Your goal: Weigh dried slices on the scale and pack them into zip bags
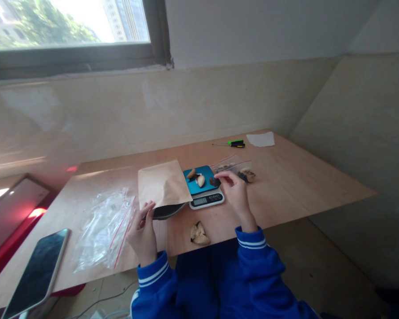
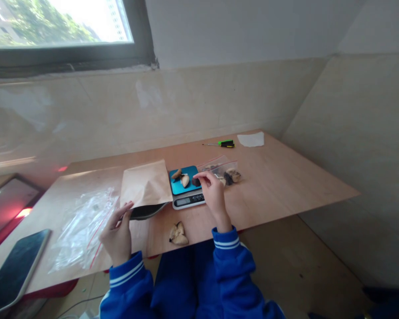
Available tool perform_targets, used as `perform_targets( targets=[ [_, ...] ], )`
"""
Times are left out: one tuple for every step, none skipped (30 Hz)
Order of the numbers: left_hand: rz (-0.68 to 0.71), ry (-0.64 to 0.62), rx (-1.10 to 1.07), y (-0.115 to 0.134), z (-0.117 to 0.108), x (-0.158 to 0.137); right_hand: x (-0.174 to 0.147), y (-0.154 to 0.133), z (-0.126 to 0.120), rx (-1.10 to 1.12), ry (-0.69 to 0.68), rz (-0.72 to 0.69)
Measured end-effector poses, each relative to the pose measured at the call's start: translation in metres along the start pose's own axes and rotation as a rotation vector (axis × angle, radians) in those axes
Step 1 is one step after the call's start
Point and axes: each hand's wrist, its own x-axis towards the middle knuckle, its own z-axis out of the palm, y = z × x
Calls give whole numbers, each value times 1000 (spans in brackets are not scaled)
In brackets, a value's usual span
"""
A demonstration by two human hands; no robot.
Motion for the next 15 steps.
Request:
perform_targets(
  targets=[
    [2, 12, 2, -1, -1, 1, 5, 6, 2, -71, 6, -34],
    [3, 22, 5, -2, -2, 1, 10, 12, 4, -137, -3, -60],
    [0, 32, 8, -3, -3, 2, 14, 18, 7, -188, -30, -76],
    [-5, 40, 15, -3, -4, 2, 17, 24, 10, -222, -68, -81],
    [-12, 50, 21, -2, -5, 3, 20, 29, 13, -242, -113, -78],
    [-21, 59, 28, -2, -5, 3, 21, 34, 15, -251, -158, -74],
    [-31, 68, 34, -1, -6, 4, 21, 38, 17, -252, -198, -69],
    [-40, 74, 38, -1, -6, 4, 20, 41, 18, -249, -230, -66],
    [-47, 80, 41, 0, -7, 5, 19, 43, 18, -247, -257, -64],
    [-54, 83, 42, 0, -8, 5, 17, 42, 17, -245, -278, -62],
    [-60, 86, 42, -1, -8, 5, 14, 40, 16, -241, -287, -62],
    [-66, 87, 40, -1, -9, 5, 10, 36, 13, -236, -284, -63],
    [-72, 86, 37, -2, -9, 5, 6, 29, 10, -230, -275, -62],
    [-78, 85, 35, -2, -9, 5, 0, 21, 7, -220, -270, -53],
    [-84, 85, 32, -2, -9, 5, -6, 11, 3, -204, -281, -34]
  ],
)
